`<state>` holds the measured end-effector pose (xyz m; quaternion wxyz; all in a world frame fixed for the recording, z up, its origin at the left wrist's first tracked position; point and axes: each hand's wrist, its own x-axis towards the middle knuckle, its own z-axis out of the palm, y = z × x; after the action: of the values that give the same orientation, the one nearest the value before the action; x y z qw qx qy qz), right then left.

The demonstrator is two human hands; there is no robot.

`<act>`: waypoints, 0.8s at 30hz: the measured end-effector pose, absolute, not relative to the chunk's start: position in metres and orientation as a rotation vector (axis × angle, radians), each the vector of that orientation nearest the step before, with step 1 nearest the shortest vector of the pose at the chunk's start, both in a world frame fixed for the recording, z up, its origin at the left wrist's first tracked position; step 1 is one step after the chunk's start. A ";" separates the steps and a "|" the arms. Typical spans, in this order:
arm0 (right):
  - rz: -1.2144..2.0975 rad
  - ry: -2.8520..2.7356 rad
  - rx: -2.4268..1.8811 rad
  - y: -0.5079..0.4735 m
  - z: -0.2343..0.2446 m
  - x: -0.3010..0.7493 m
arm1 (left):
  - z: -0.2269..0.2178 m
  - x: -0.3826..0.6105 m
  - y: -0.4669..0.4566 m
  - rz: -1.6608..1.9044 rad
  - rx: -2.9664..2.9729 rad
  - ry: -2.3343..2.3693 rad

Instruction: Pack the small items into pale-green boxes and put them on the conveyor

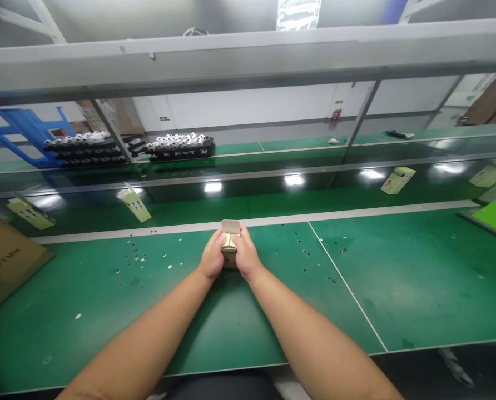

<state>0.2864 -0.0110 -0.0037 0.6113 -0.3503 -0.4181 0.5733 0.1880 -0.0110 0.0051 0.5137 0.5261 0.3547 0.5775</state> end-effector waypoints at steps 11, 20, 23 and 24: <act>0.566 -1.474 -0.787 -0.017 0.001 0.310 | 0.007 0.162 -0.013 1.602 1.900 0.872; 0.351 -1.718 -0.832 -0.015 0.005 0.319 | 0.006 0.159 -0.013 1.504 2.195 0.995; 0.315 -1.723 -0.830 -0.016 0.007 0.317 | 0.007 0.160 -0.011 1.495 2.167 0.987; 0.317 -1.721 -0.824 -0.016 0.008 0.317 | 0.007 0.161 -0.012 1.491 2.143 0.990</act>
<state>0.3169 -0.0164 0.0076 0.5678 -0.3509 -0.7324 0.1349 0.1613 -0.0121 0.0066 0.1738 0.7559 0.3490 0.5259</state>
